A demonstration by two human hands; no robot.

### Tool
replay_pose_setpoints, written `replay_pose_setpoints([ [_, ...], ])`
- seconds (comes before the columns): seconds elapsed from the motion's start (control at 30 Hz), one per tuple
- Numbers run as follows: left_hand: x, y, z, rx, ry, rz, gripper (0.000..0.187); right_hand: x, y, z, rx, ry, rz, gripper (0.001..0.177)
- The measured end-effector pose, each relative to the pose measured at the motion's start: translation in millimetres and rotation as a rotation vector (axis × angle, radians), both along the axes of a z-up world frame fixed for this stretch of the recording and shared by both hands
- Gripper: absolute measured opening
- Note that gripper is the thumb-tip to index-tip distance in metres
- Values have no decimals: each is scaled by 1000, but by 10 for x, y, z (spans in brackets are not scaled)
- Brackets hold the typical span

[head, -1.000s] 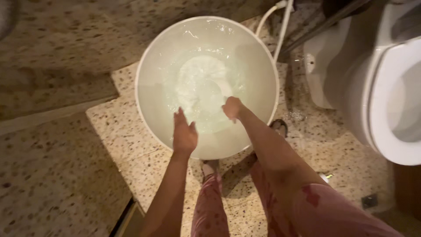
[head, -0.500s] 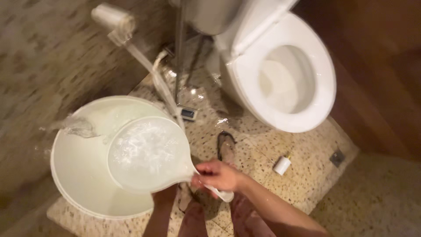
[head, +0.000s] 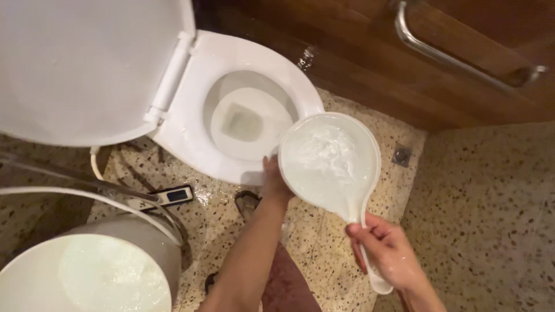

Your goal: The person scoops water from a bucket with a plastic scoop and pours it into the toilet bowl multiple times. They then use a toilet brush to scrub the inside of the bowl and rinse the brush in the water.

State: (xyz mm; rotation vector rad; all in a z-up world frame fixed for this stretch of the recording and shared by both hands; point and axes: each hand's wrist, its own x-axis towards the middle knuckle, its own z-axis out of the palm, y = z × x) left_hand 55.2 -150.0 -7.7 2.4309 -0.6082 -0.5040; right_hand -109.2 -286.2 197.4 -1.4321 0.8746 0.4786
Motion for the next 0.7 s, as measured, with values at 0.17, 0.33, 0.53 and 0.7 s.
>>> replay_pose_setpoints([
  [0.17,143,-103,460,250,68,-178,83,-218,-514,44,-147,91,-207,28],
  [0.33,154,135,1530,-133,-97,39,62,-301,-648,237,-51,75,-450,29],
  [0.53,821,1196,2807,-361,-381,92,65,255,-448,790,8,102,-370,27],
  [0.7,1551,1900,3242,-236,-777,326,36,1066,293,1573,-132,142,-174,25],
])
